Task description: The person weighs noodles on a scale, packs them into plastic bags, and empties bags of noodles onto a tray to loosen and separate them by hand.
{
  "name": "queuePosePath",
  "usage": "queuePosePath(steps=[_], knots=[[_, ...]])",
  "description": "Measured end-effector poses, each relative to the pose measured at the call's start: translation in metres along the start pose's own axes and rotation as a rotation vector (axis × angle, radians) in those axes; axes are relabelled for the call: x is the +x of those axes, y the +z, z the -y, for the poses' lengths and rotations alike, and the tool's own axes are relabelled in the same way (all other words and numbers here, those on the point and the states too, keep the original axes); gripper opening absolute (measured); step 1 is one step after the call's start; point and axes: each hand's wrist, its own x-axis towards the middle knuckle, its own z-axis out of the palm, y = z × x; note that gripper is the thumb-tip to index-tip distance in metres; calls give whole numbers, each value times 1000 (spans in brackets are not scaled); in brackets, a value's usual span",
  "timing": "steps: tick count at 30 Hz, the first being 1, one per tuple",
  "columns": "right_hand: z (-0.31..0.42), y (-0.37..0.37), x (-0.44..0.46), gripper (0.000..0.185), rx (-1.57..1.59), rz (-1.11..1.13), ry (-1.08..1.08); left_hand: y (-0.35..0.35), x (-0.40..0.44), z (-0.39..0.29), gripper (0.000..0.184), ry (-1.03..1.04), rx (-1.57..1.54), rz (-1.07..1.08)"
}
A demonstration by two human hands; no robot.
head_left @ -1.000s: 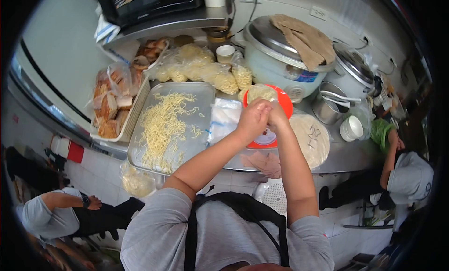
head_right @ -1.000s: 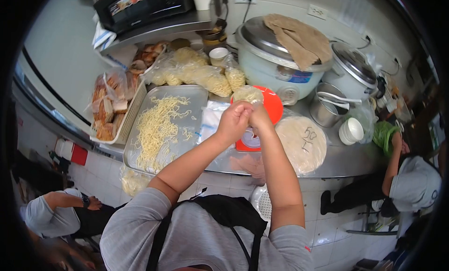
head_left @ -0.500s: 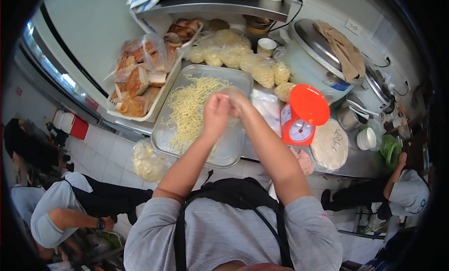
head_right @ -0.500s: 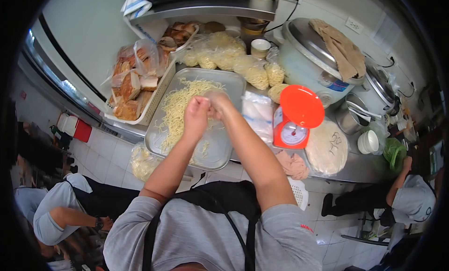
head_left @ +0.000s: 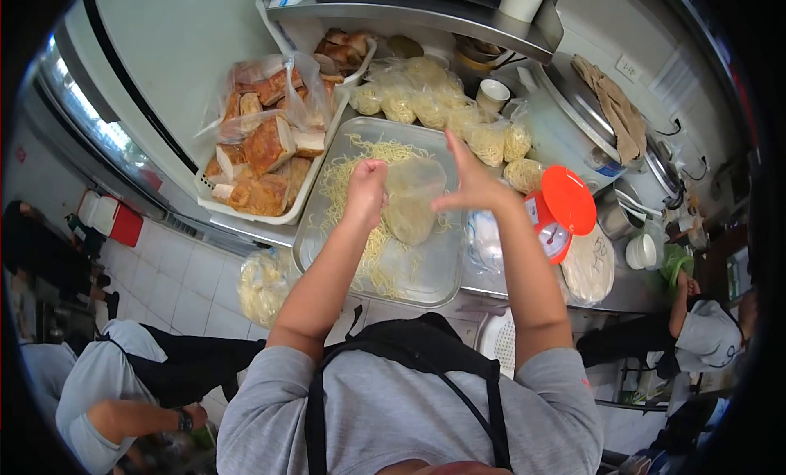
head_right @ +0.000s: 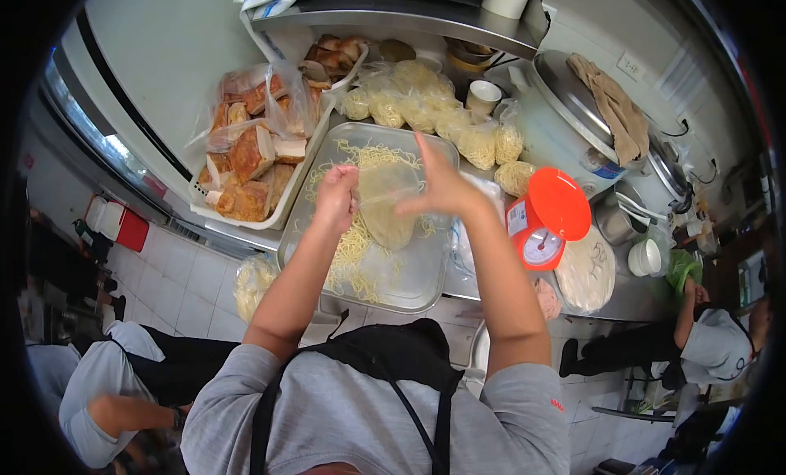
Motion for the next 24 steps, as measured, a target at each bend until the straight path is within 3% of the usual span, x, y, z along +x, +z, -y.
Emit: queuePosePath(steps=[2,4,7,9,11,13,15,18,19,22,24], knots=[[-43,47,-29,106,71,-40,55,0,0,5,7,-10,-24,64],[-57,97,-41,85,70,-187,120,4,0,12,6,-15,-51,146],[-56,100,-17,50,406,121,506,6,-1,9,13,-13,-55,183],[-70,96,2,31,591,-34,631,4,2,6,19,57,-30,120],[-78,77,28,23,808,-158,764,-10,9,-1,24,170,9,28],[-72,38,63,23,1056,-242,913,-25,8,-10,21,145,37,-16],[-111,11,104,23,717,-318,694,-37,3,-12,20,156,64,-102],[-116,-40,169,25,497,-449,473,-57,-6,-4,17,171,75,-157],[-122,-44,191,27,542,-525,433,-62,-9,-1,17,166,85,-185],[-200,-22,268,34,81,-728,216,-72,-19,14,14,146,103,-257],[-235,-6,292,38,-368,-327,351,-77,-27,20,14,130,102,-287]])
